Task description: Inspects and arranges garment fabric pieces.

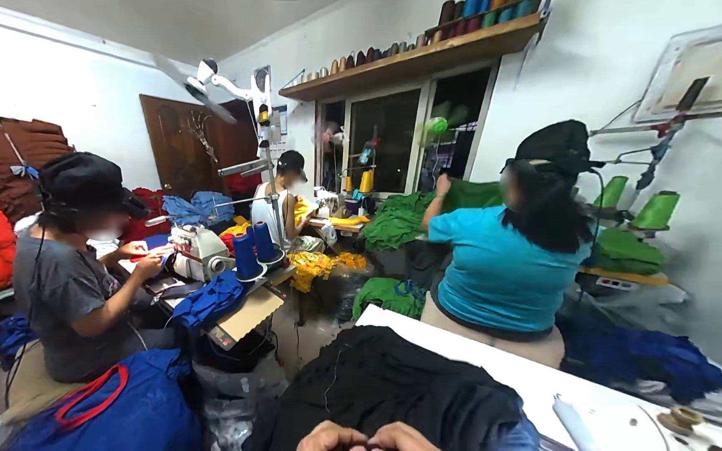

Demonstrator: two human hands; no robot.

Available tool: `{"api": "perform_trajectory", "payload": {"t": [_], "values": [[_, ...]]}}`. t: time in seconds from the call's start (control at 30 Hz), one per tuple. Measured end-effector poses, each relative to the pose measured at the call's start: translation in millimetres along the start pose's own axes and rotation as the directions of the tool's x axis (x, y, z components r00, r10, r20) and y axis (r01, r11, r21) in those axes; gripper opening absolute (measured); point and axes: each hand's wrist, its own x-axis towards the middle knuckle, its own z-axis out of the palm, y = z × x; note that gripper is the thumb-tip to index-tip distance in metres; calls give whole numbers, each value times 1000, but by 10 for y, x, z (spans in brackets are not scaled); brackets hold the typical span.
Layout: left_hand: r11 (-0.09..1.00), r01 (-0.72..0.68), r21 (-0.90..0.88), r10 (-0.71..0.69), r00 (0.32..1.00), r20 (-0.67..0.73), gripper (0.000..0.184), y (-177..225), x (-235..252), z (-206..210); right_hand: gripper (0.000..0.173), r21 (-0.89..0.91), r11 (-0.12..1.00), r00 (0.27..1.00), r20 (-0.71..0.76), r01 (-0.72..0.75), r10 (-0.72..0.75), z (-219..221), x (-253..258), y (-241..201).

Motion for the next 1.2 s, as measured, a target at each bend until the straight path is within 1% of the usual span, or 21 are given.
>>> {"api": "perform_trajectory", "payload": {"t": [0.03,0.07,0.13,0.17,0.23,0.3,0.33,0.4,0.47,0.5,0.57,0.63,0.67,0.7,0.73,0.8,0.83,0.97,1.13,1.2], "values": [[1000,14,8,-14,1000,-5,14,48,-16,14,12,-14,1000,999,-50,-15,14,7,-27,-61],[999,32,11,-32,999,-17,14,85,-28,25,11,4,998,991,-118,-59,59,9,-42,-131],[997,78,-17,-78,996,-53,14,114,-31,30,18,126,973,949,-227,-195,219,-49,-7,-285],[994,99,-44,-102,992,-74,14,117,-24,26,24,211,945,922,-246,-252,300,-96,44,-344],[986,121,-110,-133,985,-106,13,106,-10,20,30,344,882,887,-218,-321,408,-168,148,-421],[978,132,-160,-151,982,-115,12,106,3,22,33,386,852,892,-137,-353,432,-200,219,-487],[976,139,-169,-158,981,-108,12,109,9,20,36,363,858,903,-90,-363,420,-204,244,-500],[973,149,-177,-168,982,-92,13,119,16,12,38,236,896,920,-17,-377,391,-179,272,-470],[970,149,-194,-168,982,-86,14,116,26,6,39,80,927,931,6,-365,366,-111,270,-377],[968,148,-204,-168,982,-84,14,106,32,1,40,31,938,938,-2,-346,346,-68,258,-327],[964,151,-221,-171,983,-73,14,88,42,-12,43,7,951,949,-56,-309,309,1,229,-304],[960,152,-234,-172,983,-69,13,77,43,-15,51,65,954,946,-121,-294,300,45,182,-365],[959,151,-241,-172,983,-67,13,74,41,-14,52,88,954,942,-153,-287,298,70,157,-402],[958,147,-246,-168,983,-68,13,73,41,-10,47,101,955,941,-174,-278,292,91,135,-432],[959,139,-248,-161,984,-71,13,72,42,-7,39,105,960,942,-189,-260,276,109,116,-448],[960,129,-250,-152,985,-77,12,75,37,-2,21,73,975,951,-217,-208,219,132,84,-433],[959,127,-253,-151,986,-76,12,78,37,-2,17,49,981,955,-226,-187,193,139,77,-417],[954,122,-273,-147,986,-73,11,75,30,2,14,-24,990,963,-237,-141,131,178,71,-357],[960,113,-255,-138,987,-79,10,38,46,37,12,-128,985,981,-172,-116,93,173,158,-339],[956,106,-274,-133,988,-80,10,27,50,31,12,-114,986,985,-136,-119,103,159,230,-340]]}}
